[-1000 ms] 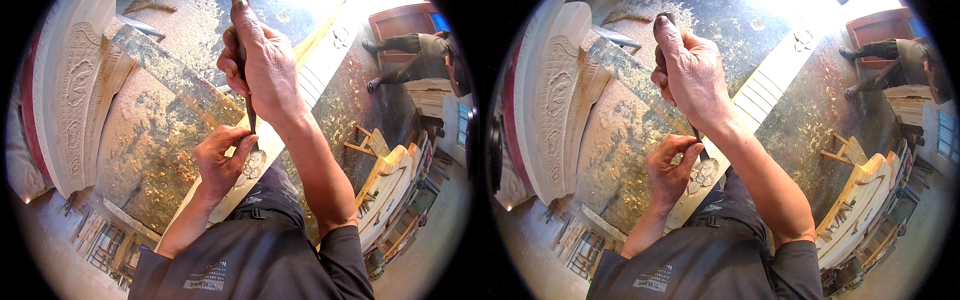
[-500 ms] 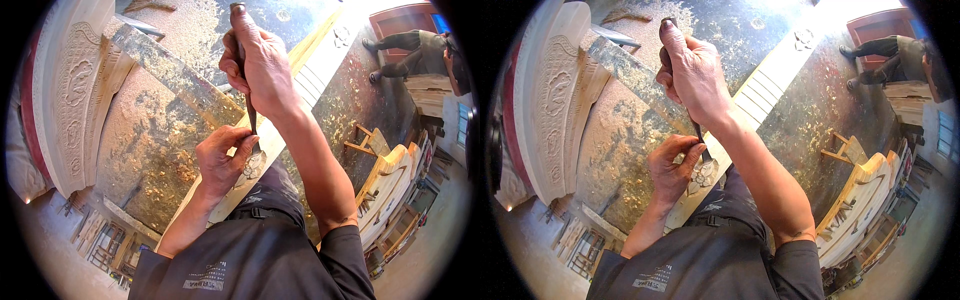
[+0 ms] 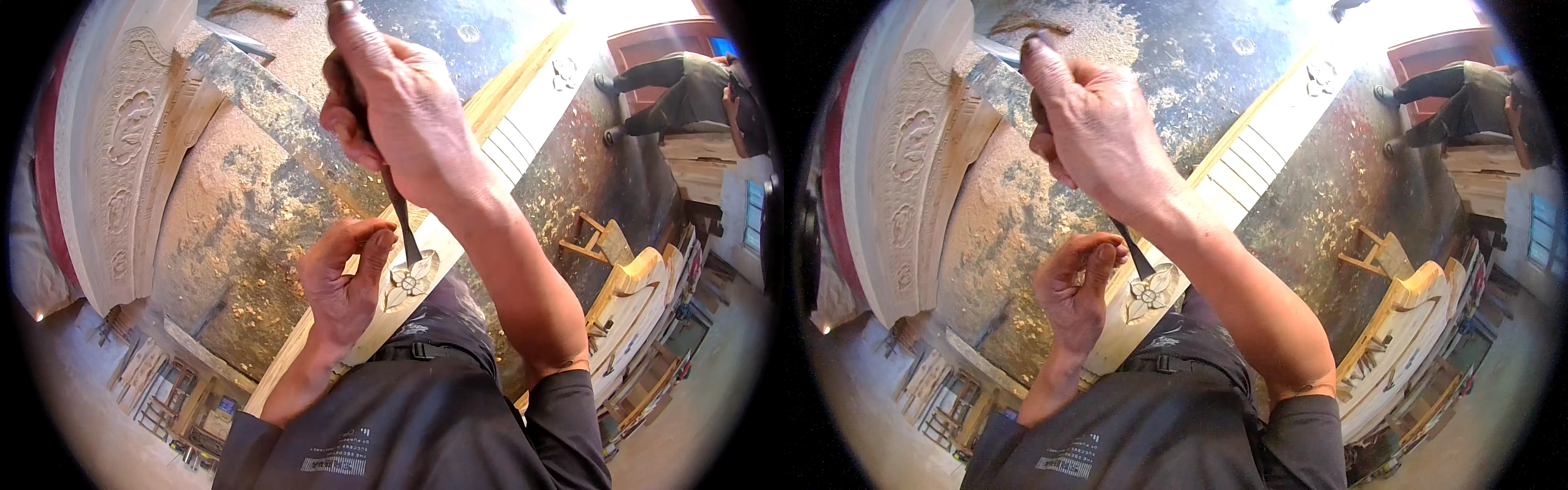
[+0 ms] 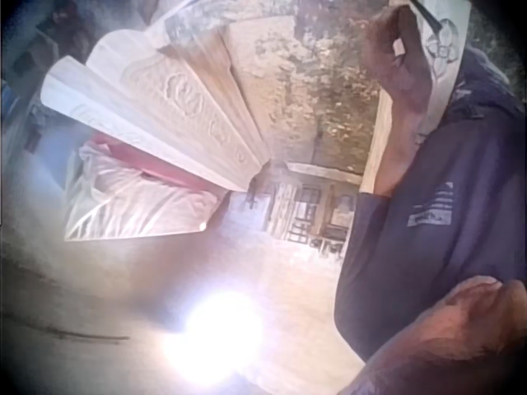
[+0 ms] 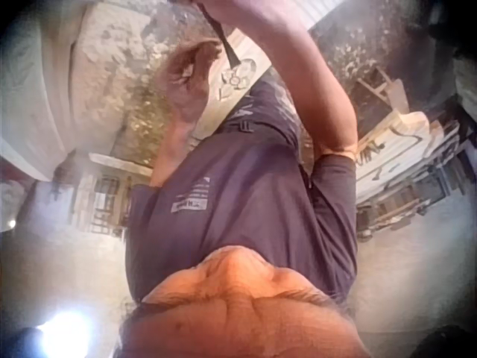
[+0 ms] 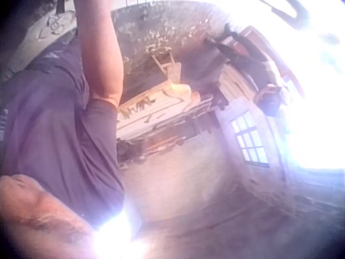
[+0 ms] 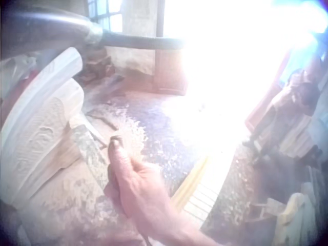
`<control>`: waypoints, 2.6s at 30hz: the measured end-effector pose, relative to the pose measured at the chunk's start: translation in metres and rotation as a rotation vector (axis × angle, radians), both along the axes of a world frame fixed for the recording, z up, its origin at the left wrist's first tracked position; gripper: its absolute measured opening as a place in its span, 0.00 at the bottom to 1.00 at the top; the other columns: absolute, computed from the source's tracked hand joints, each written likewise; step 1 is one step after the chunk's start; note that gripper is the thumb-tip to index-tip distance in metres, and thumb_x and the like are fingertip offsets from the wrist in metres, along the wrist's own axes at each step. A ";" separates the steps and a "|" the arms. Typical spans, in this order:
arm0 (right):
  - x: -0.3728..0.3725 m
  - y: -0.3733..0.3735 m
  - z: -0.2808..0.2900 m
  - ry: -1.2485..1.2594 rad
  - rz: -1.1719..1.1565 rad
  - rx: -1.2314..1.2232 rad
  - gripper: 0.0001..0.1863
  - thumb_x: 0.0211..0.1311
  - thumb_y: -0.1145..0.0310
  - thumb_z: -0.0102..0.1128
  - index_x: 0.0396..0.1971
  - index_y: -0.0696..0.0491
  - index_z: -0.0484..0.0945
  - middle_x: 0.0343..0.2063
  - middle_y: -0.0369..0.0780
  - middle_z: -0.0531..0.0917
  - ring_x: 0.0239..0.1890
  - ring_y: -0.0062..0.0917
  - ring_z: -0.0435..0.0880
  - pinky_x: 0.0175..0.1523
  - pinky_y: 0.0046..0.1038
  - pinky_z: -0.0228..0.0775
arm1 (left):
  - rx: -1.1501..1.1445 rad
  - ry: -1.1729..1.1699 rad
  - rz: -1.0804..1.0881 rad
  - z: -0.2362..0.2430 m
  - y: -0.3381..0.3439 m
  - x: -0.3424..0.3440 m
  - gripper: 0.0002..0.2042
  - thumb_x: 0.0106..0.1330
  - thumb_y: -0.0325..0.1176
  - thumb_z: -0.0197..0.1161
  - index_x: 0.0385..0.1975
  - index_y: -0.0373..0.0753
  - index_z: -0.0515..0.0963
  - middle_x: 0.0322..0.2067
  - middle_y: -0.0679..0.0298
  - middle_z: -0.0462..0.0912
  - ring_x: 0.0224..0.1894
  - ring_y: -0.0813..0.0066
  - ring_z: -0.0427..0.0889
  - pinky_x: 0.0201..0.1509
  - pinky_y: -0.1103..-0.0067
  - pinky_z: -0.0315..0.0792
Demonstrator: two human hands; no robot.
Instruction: The person carves decorative floral designs into a long wooden plank using a chisel, pushing the blade through the wood by hand to remove shavings.
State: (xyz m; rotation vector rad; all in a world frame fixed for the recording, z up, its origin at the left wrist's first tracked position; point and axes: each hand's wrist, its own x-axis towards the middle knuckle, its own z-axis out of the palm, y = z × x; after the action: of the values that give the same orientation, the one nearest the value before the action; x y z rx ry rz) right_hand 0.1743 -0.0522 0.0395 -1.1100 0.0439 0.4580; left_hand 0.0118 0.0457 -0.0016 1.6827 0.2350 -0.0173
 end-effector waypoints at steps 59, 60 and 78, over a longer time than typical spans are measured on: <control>0.002 0.017 -0.022 -0.082 0.004 -0.187 0.30 0.78 0.40 0.57 0.25 0.53 0.73 0.16 0.34 0.75 0.15 0.12 0.70 0.18 0.19 0.59 | 0.147 -0.105 -0.004 -0.026 -0.013 0.004 0.04 0.71 0.25 0.71 0.39 0.31 0.85 0.28 0.59 0.88 0.29 0.78 0.88 0.33 0.78 0.77; 0.000 0.018 -0.025 -0.083 0.000 -0.195 0.30 0.78 0.40 0.57 0.25 0.53 0.73 0.16 0.34 0.74 0.15 0.12 0.70 0.19 0.19 0.60 | 0.136 -0.095 0.004 -0.026 -0.013 0.004 0.04 0.70 0.25 0.72 0.39 0.31 0.85 0.28 0.59 0.88 0.29 0.78 0.88 0.33 0.78 0.78; -0.009 0.014 -0.023 -0.098 -0.029 -0.151 0.29 0.77 0.40 0.59 0.25 0.50 0.72 0.17 0.29 0.70 0.18 0.10 0.70 0.19 0.17 0.57 | 0.155 -0.073 0.006 -0.026 -0.015 0.003 0.05 0.69 0.25 0.73 0.40 0.32 0.85 0.29 0.58 0.89 0.28 0.78 0.88 0.33 0.79 0.78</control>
State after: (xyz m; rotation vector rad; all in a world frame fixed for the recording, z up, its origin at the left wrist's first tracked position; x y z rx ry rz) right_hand 0.1657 -0.0377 0.0165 -1.2775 0.0090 0.3782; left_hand 0.0143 0.0306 -0.0277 1.8328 0.1903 0.0682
